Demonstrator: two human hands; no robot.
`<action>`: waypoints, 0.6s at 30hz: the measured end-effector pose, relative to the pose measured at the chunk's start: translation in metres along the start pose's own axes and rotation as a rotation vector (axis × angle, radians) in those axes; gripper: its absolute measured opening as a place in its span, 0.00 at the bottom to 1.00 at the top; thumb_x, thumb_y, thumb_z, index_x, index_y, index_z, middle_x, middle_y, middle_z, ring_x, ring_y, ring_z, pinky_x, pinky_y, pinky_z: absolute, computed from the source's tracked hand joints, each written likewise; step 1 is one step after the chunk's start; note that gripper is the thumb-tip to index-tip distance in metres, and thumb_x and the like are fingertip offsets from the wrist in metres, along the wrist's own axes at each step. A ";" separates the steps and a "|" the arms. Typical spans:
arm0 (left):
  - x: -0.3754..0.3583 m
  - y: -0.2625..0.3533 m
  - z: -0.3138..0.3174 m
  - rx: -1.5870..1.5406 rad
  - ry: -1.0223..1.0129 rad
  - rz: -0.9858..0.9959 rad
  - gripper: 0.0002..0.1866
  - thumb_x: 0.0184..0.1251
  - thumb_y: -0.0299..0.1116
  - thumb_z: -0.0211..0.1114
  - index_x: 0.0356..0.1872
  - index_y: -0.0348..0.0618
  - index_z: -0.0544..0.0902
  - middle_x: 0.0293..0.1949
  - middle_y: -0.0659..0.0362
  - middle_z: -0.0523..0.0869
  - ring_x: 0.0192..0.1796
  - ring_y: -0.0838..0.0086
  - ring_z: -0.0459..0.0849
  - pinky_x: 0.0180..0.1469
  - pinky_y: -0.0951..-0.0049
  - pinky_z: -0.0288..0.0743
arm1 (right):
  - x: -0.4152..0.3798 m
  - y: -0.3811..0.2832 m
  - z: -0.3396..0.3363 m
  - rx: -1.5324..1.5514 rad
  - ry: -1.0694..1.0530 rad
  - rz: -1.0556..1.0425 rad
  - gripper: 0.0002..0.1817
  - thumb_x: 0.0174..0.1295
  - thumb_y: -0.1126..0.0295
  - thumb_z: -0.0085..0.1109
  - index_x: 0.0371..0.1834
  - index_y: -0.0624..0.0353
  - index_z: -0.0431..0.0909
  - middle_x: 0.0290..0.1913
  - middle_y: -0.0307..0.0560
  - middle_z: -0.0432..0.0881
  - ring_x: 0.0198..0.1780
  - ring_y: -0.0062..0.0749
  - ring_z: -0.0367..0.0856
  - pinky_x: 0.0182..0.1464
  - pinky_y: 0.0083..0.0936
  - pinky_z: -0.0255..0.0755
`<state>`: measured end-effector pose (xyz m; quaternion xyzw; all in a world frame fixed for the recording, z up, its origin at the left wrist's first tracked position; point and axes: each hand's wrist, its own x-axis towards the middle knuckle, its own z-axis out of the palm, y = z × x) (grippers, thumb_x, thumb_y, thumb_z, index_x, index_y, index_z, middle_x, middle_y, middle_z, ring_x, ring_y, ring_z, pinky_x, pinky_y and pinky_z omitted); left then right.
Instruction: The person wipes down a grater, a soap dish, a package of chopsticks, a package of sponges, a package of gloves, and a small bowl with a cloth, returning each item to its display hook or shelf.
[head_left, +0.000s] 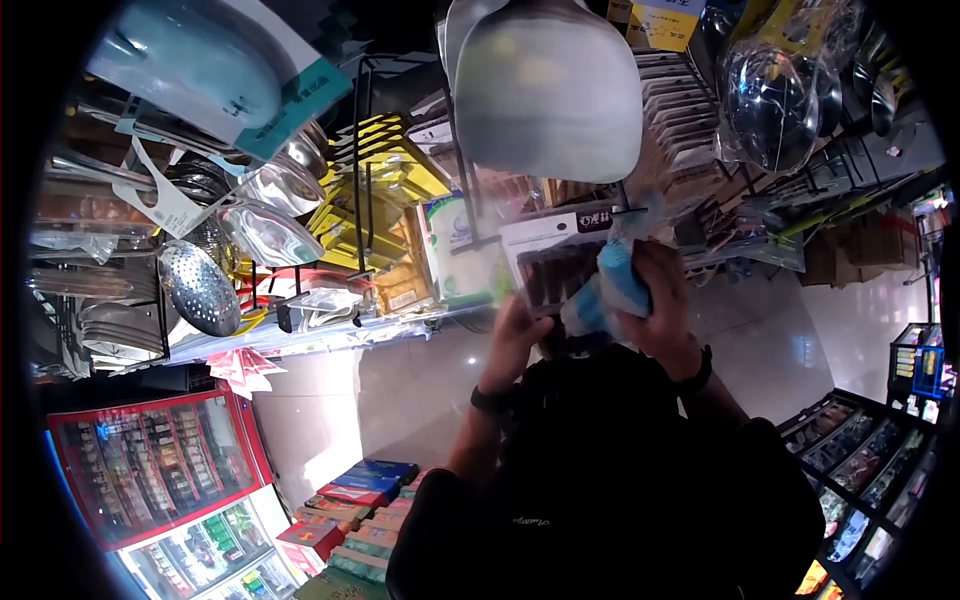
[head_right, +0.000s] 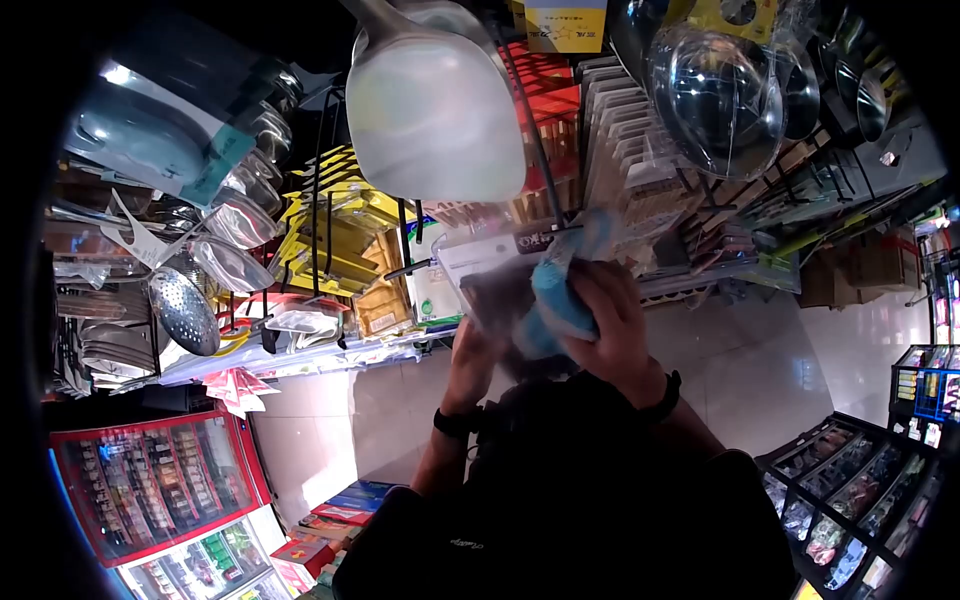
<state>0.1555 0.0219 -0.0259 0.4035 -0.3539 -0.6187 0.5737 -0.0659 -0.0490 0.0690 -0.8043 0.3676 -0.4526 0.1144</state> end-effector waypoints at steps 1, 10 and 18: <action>0.000 0.000 0.001 -0.032 0.003 0.023 0.32 0.63 0.14 0.58 0.69 0.38 0.64 0.58 0.51 0.81 0.57 0.67 0.82 0.61 0.67 0.75 | -0.001 0.000 0.001 0.007 -0.013 -0.004 0.33 0.46 0.72 0.70 0.60 0.62 0.74 0.61 0.55 0.75 0.58 0.57 0.74 0.60 0.46 0.70; 0.004 0.014 0.000 -0.198 0.114 0.060 0.26 0.65 0.19 0.61 0.64 0.40 0.67 0.54 0.57 0.81 0.57 0.70 0.80 0.60 0.68 0.73 | -0.050 0.009 0.014 0.050 -0.278 0.018 0.35 0.42 0.73 0.66 0.62 0.60 0.75 0.62 0.54 0.75 0.58 0.56 0.75 0.60 0.47 0.73; 0.000 -0.010 -0.022 -0.110 0.097 0.014 0.32 0.65 0.13 0.54 0.71 0.42 0.64 0.61 0.56 0.79 0.59 0.71 0.81 0.63 0.70 0.73 | -0.025 0.015 0.010 0.085 -0.195 0.093 0.33 0.46 0.74 0.65 0.62 0.60 0.75 0.59 0.55 0.79 0.56 0.57 0.78 0.58 0.45 0.75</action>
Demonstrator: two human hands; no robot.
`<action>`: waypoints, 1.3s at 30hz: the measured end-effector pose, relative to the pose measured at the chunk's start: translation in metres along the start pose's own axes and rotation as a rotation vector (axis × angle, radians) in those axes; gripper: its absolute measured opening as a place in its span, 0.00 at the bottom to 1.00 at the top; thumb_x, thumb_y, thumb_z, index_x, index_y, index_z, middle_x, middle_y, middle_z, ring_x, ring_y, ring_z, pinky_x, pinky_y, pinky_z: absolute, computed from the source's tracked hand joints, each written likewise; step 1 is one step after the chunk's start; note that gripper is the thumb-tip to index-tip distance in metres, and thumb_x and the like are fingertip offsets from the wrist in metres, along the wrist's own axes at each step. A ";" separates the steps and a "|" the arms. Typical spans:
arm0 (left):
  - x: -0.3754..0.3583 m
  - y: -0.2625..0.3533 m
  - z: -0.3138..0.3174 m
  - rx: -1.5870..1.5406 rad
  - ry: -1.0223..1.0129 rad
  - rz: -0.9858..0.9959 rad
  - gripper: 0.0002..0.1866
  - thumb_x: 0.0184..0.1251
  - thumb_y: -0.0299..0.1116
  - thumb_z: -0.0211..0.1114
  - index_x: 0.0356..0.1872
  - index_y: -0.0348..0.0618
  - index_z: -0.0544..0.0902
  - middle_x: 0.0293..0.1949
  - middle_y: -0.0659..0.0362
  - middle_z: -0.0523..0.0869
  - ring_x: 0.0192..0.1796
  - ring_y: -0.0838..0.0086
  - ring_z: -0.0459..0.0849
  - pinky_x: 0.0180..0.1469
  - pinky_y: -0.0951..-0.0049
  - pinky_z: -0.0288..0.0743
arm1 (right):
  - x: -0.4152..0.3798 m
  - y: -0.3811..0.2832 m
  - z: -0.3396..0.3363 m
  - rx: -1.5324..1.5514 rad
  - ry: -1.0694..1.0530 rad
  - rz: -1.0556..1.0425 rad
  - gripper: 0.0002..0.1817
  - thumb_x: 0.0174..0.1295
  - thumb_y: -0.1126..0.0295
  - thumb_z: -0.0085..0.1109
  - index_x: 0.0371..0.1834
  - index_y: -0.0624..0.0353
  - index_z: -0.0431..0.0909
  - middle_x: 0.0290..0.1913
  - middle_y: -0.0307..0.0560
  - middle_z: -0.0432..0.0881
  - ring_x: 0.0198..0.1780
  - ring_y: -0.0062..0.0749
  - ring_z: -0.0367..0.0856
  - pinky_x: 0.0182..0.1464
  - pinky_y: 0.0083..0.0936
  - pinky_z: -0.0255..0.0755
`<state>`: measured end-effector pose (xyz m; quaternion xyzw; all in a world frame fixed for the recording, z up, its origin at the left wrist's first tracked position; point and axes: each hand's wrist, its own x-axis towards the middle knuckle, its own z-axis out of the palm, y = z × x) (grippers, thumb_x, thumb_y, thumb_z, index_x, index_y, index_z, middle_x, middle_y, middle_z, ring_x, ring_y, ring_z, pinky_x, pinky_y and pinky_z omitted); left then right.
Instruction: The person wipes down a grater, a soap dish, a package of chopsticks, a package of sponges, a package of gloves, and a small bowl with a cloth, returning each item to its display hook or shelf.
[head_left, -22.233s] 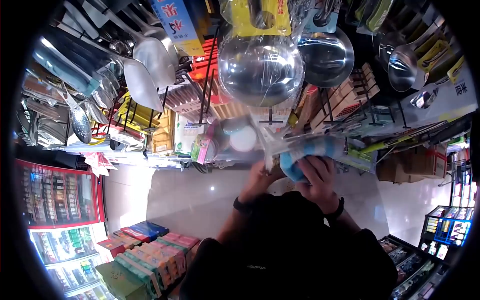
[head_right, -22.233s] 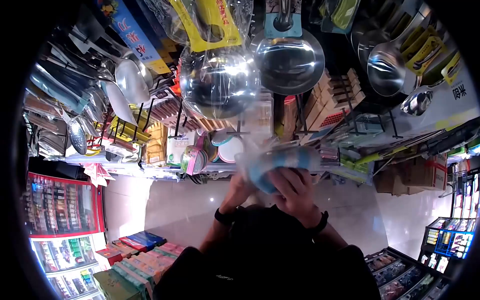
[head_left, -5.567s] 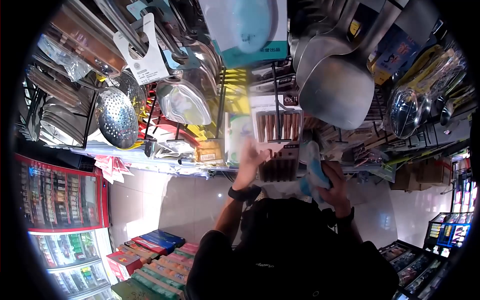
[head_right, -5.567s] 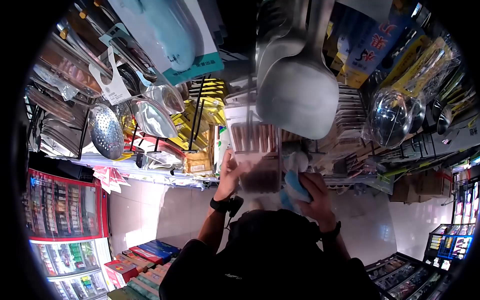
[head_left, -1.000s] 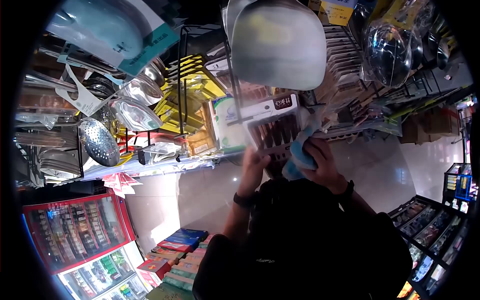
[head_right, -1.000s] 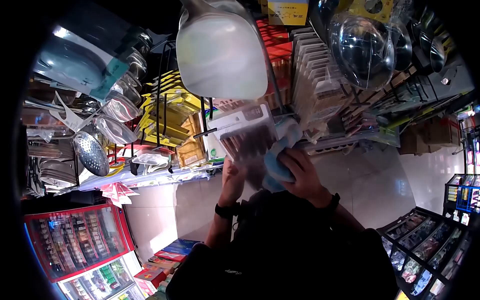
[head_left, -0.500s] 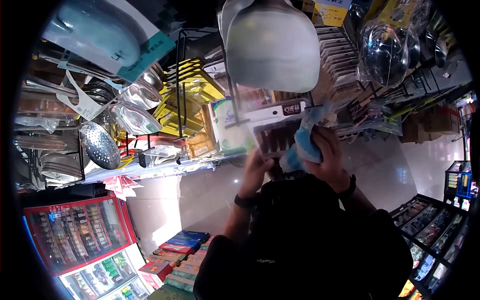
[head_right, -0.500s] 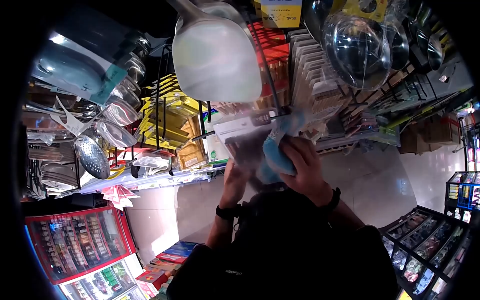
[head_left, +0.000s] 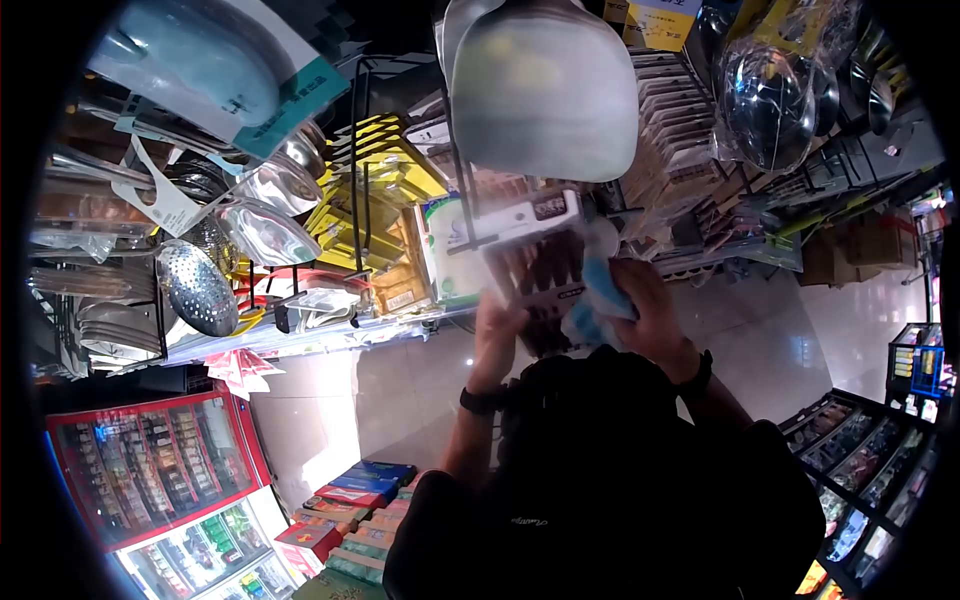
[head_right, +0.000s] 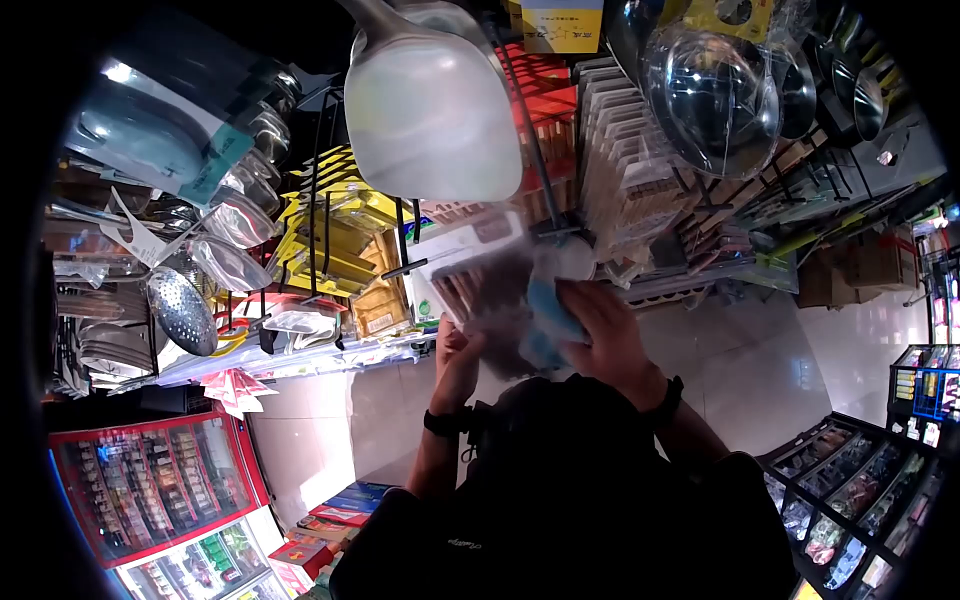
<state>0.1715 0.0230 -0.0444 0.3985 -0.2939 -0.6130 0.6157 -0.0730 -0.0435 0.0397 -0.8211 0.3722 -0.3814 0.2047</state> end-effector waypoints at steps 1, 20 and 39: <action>-0.001 0.000 0.000 0.028 -0.004 -0.019 0.32 0.65 0.13 0.54 0.71 0.42 0.64 0.62 0.57 0.79 0.59 0.72 0.81 0.63 0.71 0.73 | 0.008 -0.006 -0.002 -0.004 0.050 -0.019 0.32 0.47 0.73 0.65 0.61 0.60 0.75 0.59 0.55 0.79 0.56 0.57 0.78 0.58 0.45 0.74; 0.000 0.012 -0.006 0.073 0.072 0.108 0.26 0.71 0.18 0.57 0.68 0.41 0.66 0.62 0.55 0.79 0.57 0.73 0.80 0.58 0.73 0.75 | -0.018 0.015 0.006 0.142 -0.244 -0.030 0.36 0.42 0.72 0.71 0.62 0.59 0.75 0.61 0.51 0.79 0.57 0.55 0.77 0.60 0.44 0.74; -0.004 0.024 0.006 0.165 0.115 0.112 0.25 0.71 0.17 0.57 0.68 0.39 0.66 0.61 0.56 0.79 0.55 0.77 0.81 0.56 0.76 0.75 | -0.025 0.004 0.018 -0.019 -0.227 -0.096 0.36 0.41 0.72 0.66 0.62 0.57 0.76 0.61 0.48 0.77 0.56 0.50 0.77 0.59 0.42 0.74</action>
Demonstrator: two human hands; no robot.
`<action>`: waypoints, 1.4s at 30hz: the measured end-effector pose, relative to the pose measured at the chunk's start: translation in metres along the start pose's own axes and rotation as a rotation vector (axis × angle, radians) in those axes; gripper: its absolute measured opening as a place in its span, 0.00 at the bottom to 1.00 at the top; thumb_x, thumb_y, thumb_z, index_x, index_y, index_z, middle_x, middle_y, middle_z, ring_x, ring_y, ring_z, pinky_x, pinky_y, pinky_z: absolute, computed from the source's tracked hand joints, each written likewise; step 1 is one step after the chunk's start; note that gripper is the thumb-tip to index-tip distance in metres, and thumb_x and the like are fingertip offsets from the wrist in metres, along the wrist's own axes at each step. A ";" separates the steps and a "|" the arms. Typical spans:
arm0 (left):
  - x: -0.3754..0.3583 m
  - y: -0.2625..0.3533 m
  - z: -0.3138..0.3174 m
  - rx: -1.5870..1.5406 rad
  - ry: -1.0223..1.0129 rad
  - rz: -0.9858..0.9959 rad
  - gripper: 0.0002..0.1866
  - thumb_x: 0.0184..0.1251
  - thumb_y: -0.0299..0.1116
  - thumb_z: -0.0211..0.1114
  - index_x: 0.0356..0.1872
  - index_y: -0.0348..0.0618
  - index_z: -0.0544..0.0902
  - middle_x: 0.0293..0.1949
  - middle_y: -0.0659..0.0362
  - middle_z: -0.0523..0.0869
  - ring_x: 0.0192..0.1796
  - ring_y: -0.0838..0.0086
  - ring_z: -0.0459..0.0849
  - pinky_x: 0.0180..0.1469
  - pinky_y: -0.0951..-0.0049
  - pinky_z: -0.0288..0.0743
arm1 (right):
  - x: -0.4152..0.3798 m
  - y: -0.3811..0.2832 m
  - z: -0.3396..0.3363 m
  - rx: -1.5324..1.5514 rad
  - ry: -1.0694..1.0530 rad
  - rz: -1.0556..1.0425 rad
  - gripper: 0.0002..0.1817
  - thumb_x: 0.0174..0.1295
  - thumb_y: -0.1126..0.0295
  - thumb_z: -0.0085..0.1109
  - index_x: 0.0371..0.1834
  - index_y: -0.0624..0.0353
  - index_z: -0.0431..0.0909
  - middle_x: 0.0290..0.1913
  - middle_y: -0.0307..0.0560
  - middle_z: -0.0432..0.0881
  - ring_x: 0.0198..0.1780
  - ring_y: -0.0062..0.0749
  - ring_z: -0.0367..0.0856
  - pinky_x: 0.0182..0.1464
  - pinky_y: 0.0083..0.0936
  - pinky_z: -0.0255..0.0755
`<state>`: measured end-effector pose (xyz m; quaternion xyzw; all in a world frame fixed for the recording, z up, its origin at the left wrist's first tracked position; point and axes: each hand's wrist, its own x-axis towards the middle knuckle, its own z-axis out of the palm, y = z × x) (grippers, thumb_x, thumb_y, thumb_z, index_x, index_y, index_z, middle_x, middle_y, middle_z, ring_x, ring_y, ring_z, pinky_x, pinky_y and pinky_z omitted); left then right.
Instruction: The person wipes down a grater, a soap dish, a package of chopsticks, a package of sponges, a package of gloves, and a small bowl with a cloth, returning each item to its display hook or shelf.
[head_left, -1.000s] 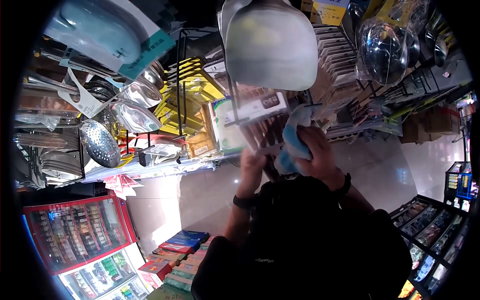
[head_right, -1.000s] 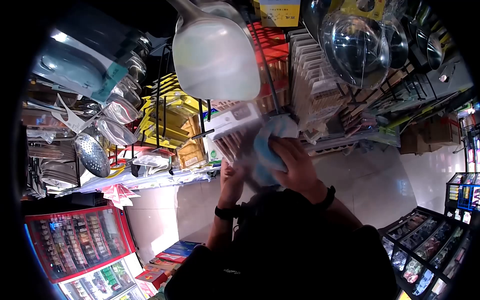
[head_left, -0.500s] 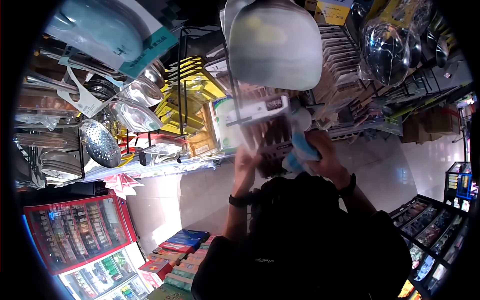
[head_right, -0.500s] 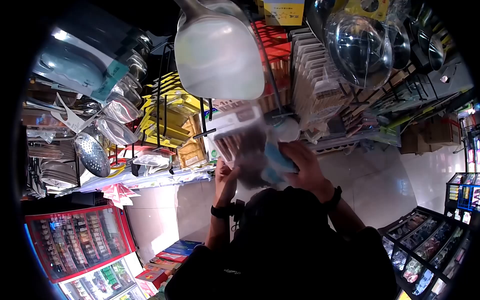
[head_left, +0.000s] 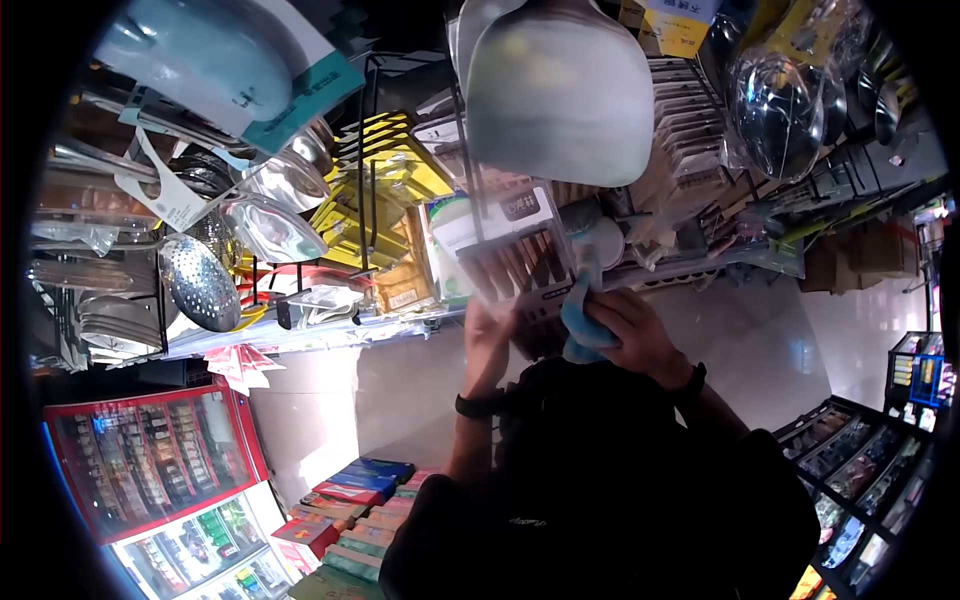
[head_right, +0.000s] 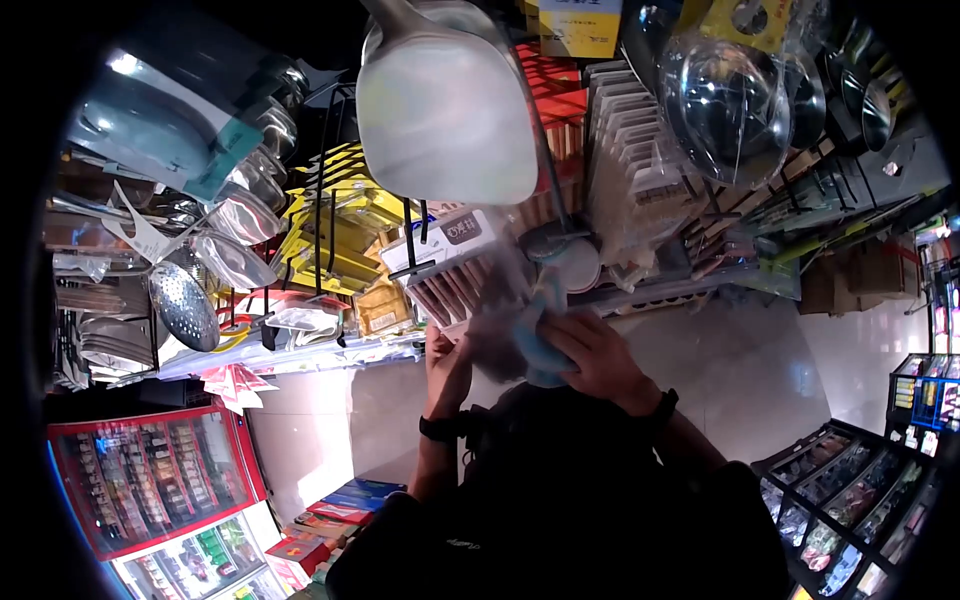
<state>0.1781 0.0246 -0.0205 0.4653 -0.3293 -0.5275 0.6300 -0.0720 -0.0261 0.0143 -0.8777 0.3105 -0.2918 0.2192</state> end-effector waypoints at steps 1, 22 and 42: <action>-0.002 0.005 0.002 -0.121 -0.032 0.015 0.25 0.71 0.17 0.57 0.68 0.39 0.66 0.60 0.56 0.79 0.55 0.77 0.80 0.56 0.76 0.74 | -0.001 0.003 -0.001 0.004 -0.031 -0.019 0.36 0.41 0.72 0.66 0.62 0.56 0.76 0.60 0.48 0.78 0.56 0.50 0.77 0.59 0.41 0.74; -0.012 0.001 0.003 -0.041 0.034 -0.034 0.22 0.63 0.14 0.61 0.58 0.39 0.74 0.53 0.59 0.83 0.52 0.78 0.81 0.53 0.77 0.75 | 0.017 -0.006 0.010 -0.215 0.026 -0.209 0.27 0.48 0.72 0.61 0.57 0.50 0.80 0.60 0.40 0.76 0.59 0.44 0.73 0.61 0.38 0.72; 0.001 0.003 -0.020 -0.128 -0.004 0.094 0.24 0.64 0.20 0.66 0.61 0.38 0.73 0.51 0.56 0.84 0.48 0.72 0.83 0.53 0.72 0.76 | 0.006 0.016 0.004 -0.085 -0.123 -0.165 0.29 0.42 0.75 0.61 0.54 0.53 0.81 0.56 0.41 0.79 0.55 0.44 0.75 0.55 0.40 0.75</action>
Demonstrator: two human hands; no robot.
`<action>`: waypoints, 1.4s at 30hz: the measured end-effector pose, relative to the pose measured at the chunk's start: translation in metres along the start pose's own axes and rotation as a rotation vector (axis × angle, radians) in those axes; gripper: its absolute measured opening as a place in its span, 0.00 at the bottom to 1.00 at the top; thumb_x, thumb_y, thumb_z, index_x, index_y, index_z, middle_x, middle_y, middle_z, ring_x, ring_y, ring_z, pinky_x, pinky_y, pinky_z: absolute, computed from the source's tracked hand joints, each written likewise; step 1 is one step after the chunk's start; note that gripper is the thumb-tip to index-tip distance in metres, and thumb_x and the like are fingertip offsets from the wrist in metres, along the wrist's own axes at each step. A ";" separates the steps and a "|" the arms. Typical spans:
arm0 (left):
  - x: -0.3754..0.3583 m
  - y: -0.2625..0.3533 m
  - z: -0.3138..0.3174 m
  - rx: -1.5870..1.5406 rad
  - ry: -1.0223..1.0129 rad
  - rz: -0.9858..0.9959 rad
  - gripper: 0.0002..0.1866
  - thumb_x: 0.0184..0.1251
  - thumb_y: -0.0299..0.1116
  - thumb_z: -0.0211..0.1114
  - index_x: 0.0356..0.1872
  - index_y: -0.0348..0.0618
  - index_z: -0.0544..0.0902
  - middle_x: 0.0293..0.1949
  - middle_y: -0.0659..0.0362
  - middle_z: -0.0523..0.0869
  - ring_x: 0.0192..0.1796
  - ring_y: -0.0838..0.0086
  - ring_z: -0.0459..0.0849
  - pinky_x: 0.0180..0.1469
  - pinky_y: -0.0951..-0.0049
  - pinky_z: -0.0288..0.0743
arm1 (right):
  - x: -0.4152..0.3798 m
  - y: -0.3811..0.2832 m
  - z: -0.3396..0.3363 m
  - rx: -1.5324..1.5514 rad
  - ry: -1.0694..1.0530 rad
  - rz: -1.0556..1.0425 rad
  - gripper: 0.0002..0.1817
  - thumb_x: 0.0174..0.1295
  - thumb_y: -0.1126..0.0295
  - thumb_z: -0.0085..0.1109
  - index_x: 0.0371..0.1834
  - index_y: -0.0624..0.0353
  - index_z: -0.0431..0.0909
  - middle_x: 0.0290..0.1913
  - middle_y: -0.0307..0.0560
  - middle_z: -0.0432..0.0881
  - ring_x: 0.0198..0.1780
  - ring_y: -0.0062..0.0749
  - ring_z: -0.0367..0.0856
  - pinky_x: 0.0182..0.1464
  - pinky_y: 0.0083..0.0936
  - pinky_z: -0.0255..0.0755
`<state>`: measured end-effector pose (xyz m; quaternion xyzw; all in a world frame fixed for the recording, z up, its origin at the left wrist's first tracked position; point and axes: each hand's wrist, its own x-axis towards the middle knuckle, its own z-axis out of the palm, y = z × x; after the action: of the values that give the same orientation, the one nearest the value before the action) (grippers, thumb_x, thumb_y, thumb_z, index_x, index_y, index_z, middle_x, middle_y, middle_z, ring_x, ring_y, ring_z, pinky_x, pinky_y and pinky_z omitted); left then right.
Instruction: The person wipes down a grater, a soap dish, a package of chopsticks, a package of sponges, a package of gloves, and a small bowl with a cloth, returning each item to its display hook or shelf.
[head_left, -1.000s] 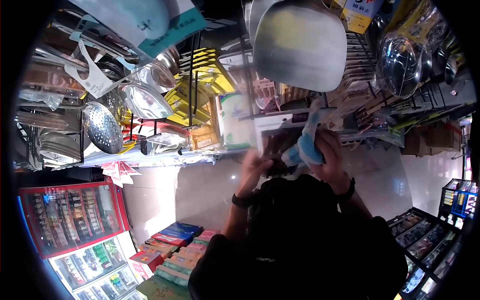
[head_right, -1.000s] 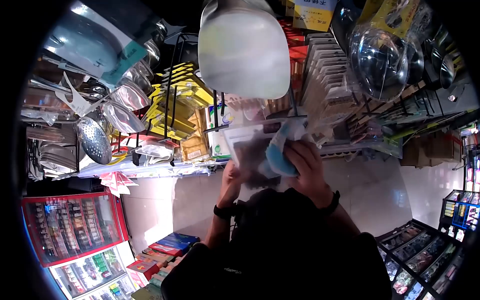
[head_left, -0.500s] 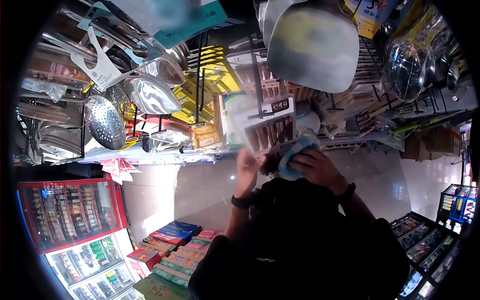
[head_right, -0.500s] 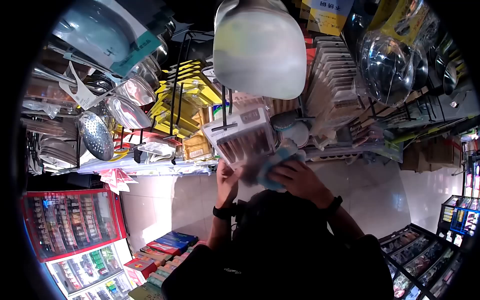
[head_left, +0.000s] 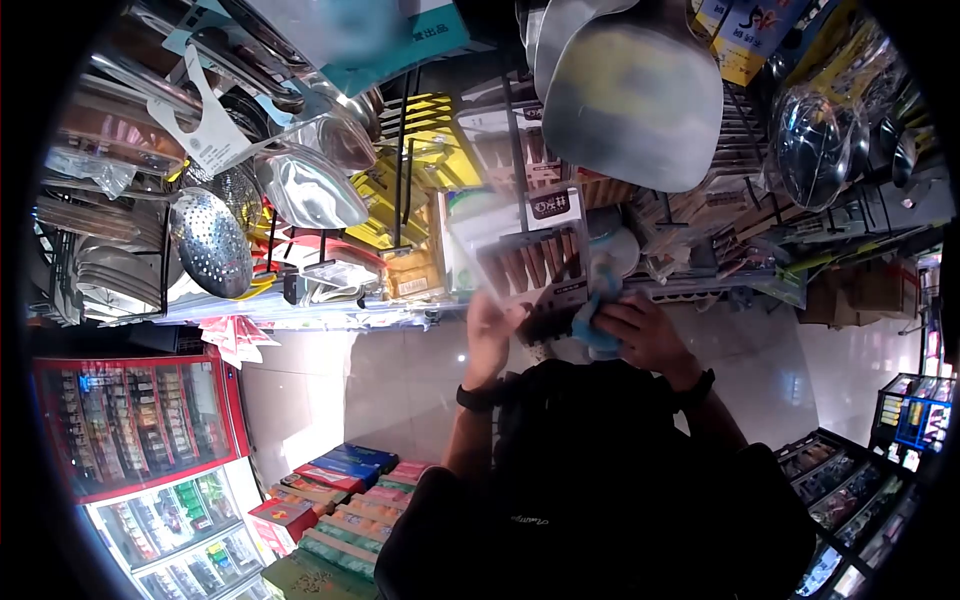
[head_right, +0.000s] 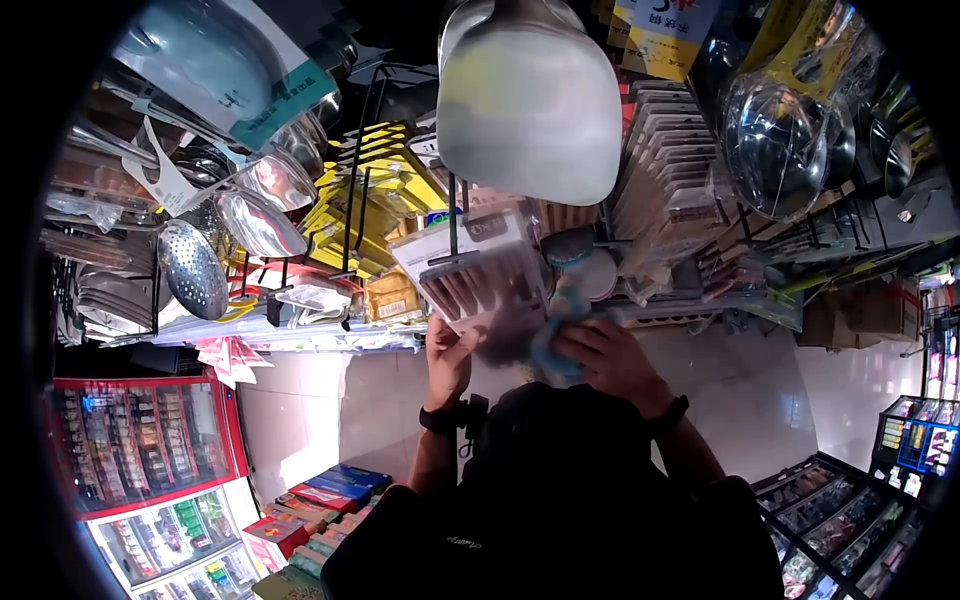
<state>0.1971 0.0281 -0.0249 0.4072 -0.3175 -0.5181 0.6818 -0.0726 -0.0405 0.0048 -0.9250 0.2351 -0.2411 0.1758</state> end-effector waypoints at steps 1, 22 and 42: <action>0.001 0.001 0.000 -0.026 0.004 0.001 0.24 0.64 0.21 0.67 0.61 0.38 0.72 0.51 0.56 0.84 0.48 0.72 0.83 0.52 0.72 0.76 | 0.000 0.000 0.000 0.011 -0.002 0.011 0.29 0.42 0.75 0.61 0.54 0.53 0.81 0.55 0.41 0.80 0.55 0.45 0.75 0.55 0.40 0.75; 0.048 -0.004 -0.003 0.136 -0.026 0.020 0.17 0.68 0.23 0.65 0.56 0.38 0.75 0.43 0.58 0.87 0.44 0.76 0.84 0.48 0.75 0.75 | -0.017 0.005 -0.007 0.079 -0.033 0.226 0.32 0.45 0.72 0.66 0.60 0.53 0.79 0.57 0.42 0.78 0.56 0.45 0.76 0.57 0.40 0.74; 0.134 -0.027 -0.001 0.530 0.121 0.318 0.04 0.71 0.24 0.60 0.43 0.40 0.76 0.35 0.61 0.80 0.40 0.76 0.79 0.43 0.74 0.72 | -0.033 0.001 -0.015 0.083 0.010 0.284 0.34 0.42 0.74 0.70 0.60 0.53 0.78 0.58 0.43 0.78 0.54 0.47 0.76 0.58 0.40 0.74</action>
<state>0.2209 -0.1046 -0.0477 0.5461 -0.4598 -0.2792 0.6422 -0.1062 -0.0272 0.0046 -0.8732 0.3542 -0.2281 0.2450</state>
